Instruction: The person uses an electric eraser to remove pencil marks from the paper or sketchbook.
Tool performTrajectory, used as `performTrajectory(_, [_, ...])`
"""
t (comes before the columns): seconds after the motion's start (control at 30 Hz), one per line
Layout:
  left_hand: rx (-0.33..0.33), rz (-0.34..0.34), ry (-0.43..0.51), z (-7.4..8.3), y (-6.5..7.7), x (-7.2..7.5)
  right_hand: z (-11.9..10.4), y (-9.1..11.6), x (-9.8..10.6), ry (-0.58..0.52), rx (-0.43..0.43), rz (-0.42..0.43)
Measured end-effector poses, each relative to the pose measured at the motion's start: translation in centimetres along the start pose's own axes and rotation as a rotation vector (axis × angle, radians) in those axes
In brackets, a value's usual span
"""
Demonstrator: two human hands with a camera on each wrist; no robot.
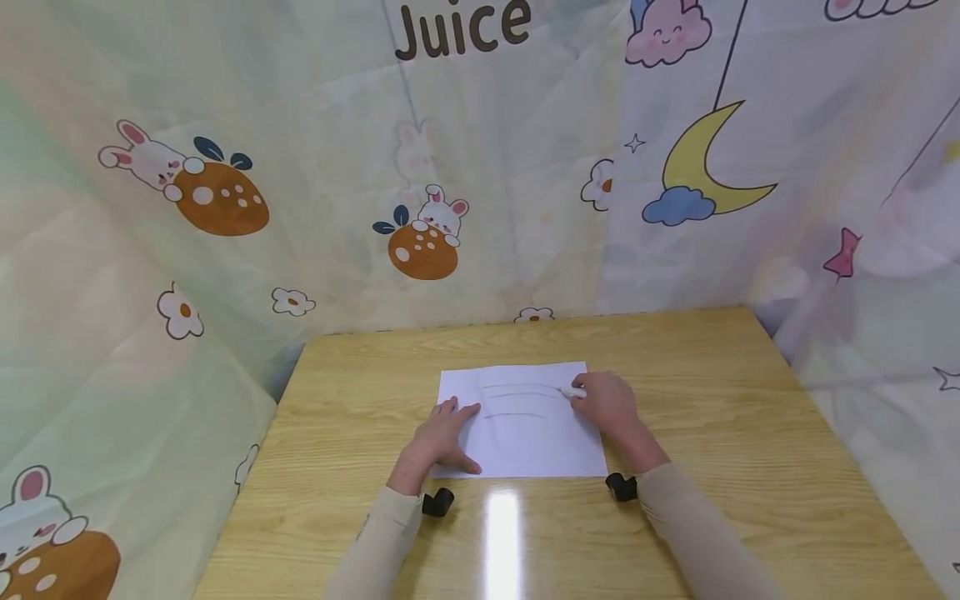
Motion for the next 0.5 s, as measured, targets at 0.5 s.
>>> performTrajectory(0.5, [0.003, -0.007, -0.033, 0.12, -0.31, 0.00, -0.30, -0.23, -0.18, 0.019, -0.052, 0.001])
Point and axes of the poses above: each hand's wrist, its own y-axis away from the middle knuckle, its own x-axis out of the back of the hand, z = x × y, the point moved 9 cm from there along -y, towards the middle knuckle, and after that the axes turned 1 degree about -z, right-handed, at the moved point
